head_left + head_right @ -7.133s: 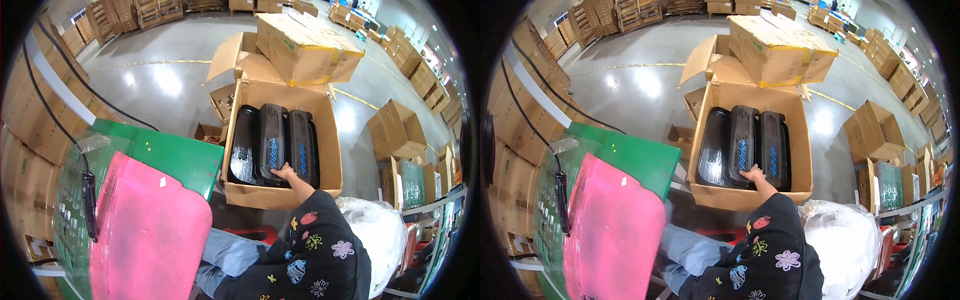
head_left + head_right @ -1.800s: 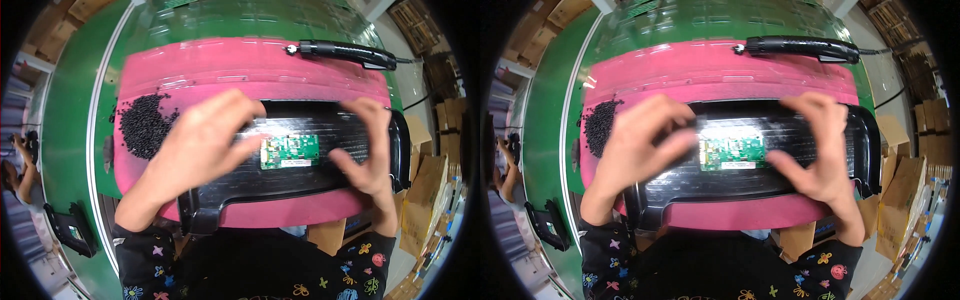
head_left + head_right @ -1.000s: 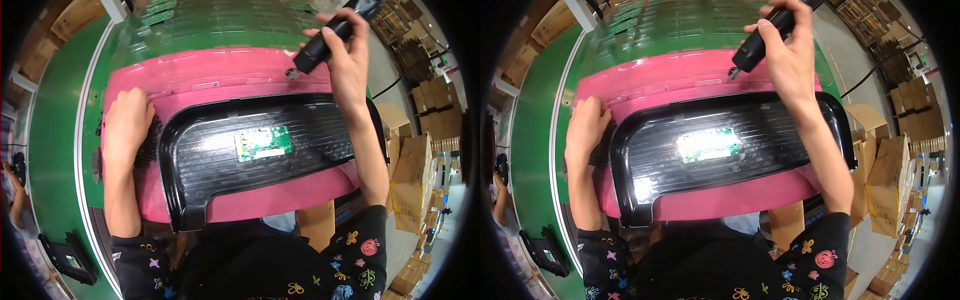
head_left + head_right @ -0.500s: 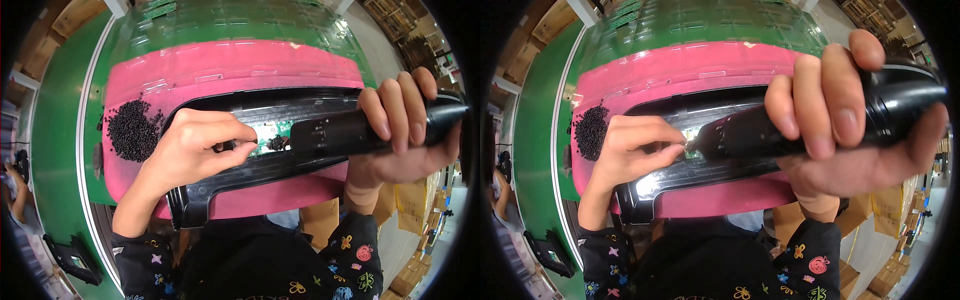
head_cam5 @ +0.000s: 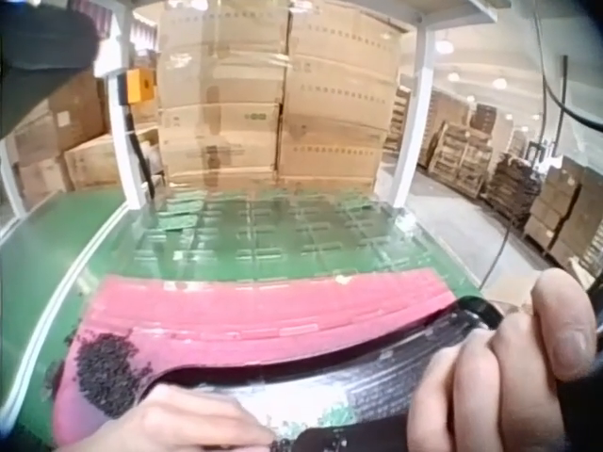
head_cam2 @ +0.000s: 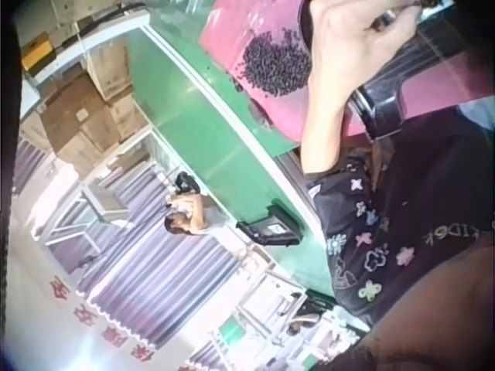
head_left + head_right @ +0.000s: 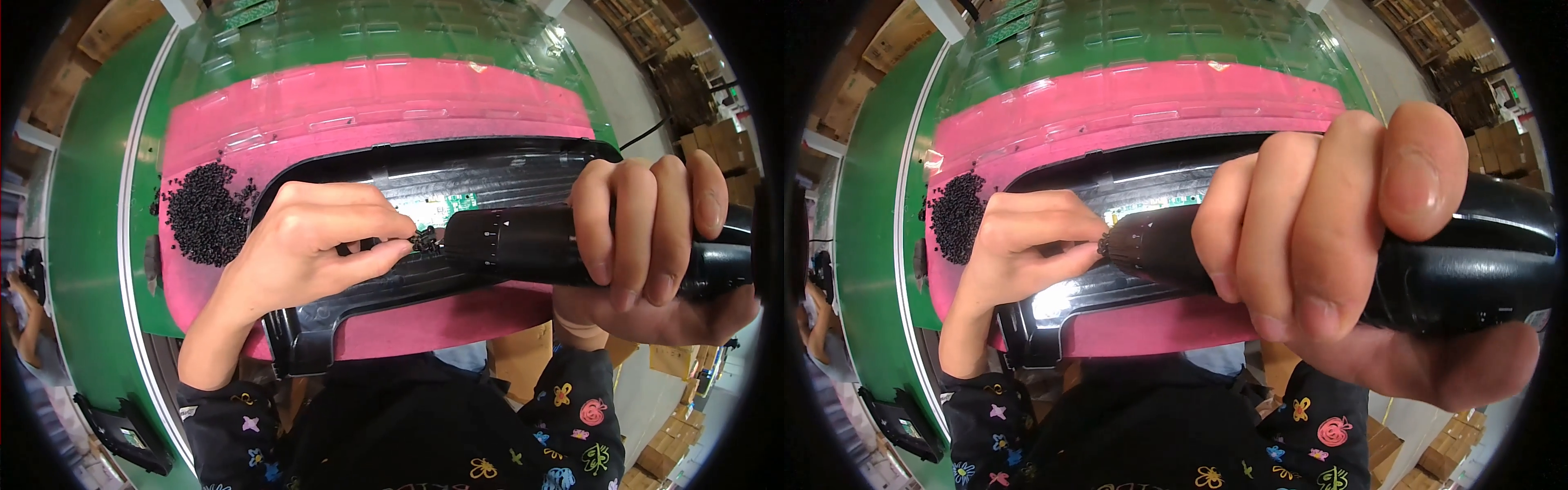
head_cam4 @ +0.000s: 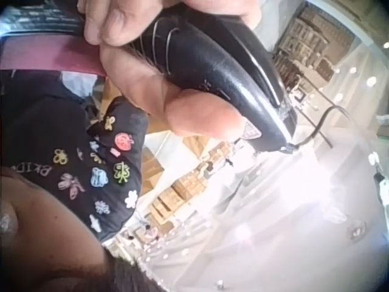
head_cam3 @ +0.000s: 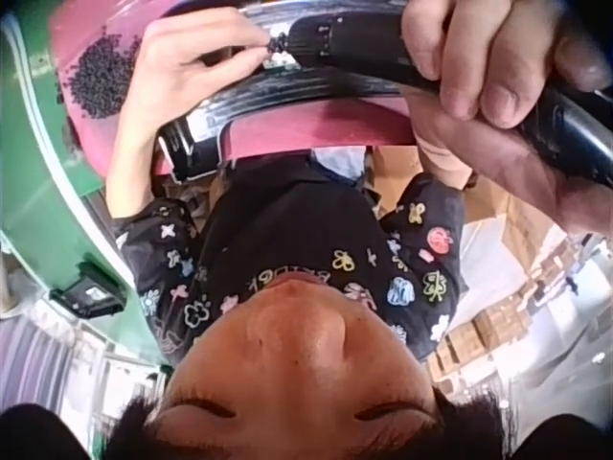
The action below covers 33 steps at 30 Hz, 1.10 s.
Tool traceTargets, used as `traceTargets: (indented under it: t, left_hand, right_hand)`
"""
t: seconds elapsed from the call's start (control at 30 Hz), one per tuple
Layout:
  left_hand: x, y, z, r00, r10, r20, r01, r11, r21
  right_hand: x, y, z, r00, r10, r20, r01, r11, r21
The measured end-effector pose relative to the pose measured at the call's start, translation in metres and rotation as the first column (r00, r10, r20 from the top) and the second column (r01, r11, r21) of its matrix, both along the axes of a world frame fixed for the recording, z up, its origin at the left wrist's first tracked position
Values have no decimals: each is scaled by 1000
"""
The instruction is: Assemble a circuit board into a plastic housing using an electric screwdriver and place the finished component in a box.
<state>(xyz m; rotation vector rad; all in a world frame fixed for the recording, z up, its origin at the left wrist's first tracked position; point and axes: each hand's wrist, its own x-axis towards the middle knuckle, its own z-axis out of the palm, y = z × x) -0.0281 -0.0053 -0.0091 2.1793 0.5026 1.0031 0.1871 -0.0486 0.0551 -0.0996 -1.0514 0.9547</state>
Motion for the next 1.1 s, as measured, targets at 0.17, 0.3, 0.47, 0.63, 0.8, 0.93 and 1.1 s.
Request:
traceTargets:
  t: [0.17,0.3,0.47,0.63,0.8,0.93,1.1]
  left_hand:
    - [-3,0,13,993,-8,-116,-14,981,-193]
    - [6,-4,3,965,95,-246,-123,987,-100]
    - [9,-5,-1,972,98,-213,-116,991,-73]
    - [5,-5,2,950,71,-304,-69,997,19]
    - [3,-7,0,934,90,-345,-84,996,32]
    - [3,-9,2,901,106,-421,-133,990,-35]
    - [3,-10,4,867,124,-482,-151,988,-18]
  right_hand:
    - [12,7,11,975,68,212,-77,996,38]
    - [39,8,12,930,157,332,-122,985,-122]
    - [35,26,-13,925,18,379,77,970,-233]
    - [34,31,-15,803,-80,591,242,949,-201]
    - [32,32,-16,846,-61,530,226,941,-252]
    - [31,36,-19,898,-6,441,150,944,-294]
    - [26,39,-25,899,33,437,89,962,-257]
